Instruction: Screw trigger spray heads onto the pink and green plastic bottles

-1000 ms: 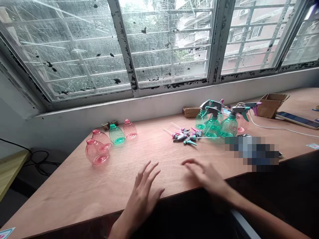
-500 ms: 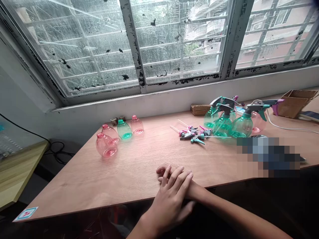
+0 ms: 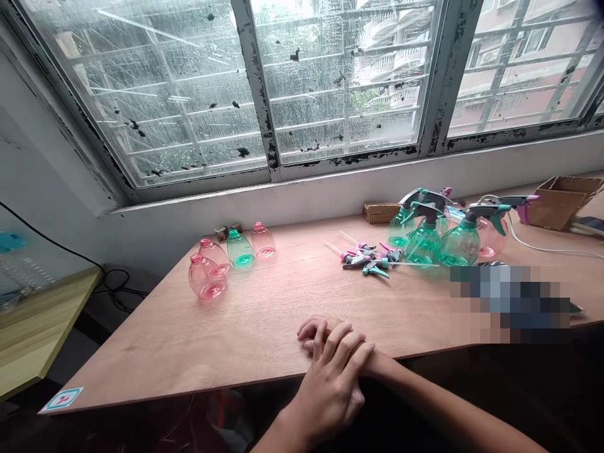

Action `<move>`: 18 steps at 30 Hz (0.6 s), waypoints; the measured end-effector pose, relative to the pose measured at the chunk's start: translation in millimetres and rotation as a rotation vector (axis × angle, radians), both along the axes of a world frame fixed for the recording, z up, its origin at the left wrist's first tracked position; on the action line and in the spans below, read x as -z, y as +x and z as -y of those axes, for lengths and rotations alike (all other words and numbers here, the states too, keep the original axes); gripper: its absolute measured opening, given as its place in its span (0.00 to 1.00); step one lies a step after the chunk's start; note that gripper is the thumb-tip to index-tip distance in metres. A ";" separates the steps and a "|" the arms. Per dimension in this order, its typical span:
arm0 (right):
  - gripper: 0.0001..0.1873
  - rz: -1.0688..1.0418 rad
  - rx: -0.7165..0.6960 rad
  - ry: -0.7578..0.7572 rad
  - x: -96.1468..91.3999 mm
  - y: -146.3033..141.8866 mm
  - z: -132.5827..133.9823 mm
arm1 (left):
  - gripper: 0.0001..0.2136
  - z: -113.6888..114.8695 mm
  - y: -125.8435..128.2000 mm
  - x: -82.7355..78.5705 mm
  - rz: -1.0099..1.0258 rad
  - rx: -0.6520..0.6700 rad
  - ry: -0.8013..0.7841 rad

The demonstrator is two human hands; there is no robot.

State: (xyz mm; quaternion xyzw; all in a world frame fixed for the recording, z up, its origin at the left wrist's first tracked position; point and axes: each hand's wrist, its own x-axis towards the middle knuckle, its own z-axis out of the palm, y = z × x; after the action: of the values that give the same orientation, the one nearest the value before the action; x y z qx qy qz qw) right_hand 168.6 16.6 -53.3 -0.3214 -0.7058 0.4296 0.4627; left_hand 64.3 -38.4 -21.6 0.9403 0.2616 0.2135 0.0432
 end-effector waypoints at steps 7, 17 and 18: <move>0.22 0.071 0.166 -0.044 2.5 -10.6 2.4 | 0.21 4.1 13.7 -8.0 0.195 -0.107 0.028; 0.10 0.206 0.084 0.020 5.0 5.4 -4.0 | 0.24 1.0 7.2 -19.2 0.184 -0.008 -0.145; 0.10 0.205 0.129 0.030 6.4 5.0 -2.3 | 0.21 1.7 9.3 -19.5 0.226 -0.036 -0.146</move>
State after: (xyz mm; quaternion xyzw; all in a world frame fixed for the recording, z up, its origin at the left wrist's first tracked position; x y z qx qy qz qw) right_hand 173.6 18.9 -59.7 -0.4016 -0.7336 0.3533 0.4194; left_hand 73.7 -40.0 -2.1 0.8998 0.2866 0.2991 0.1368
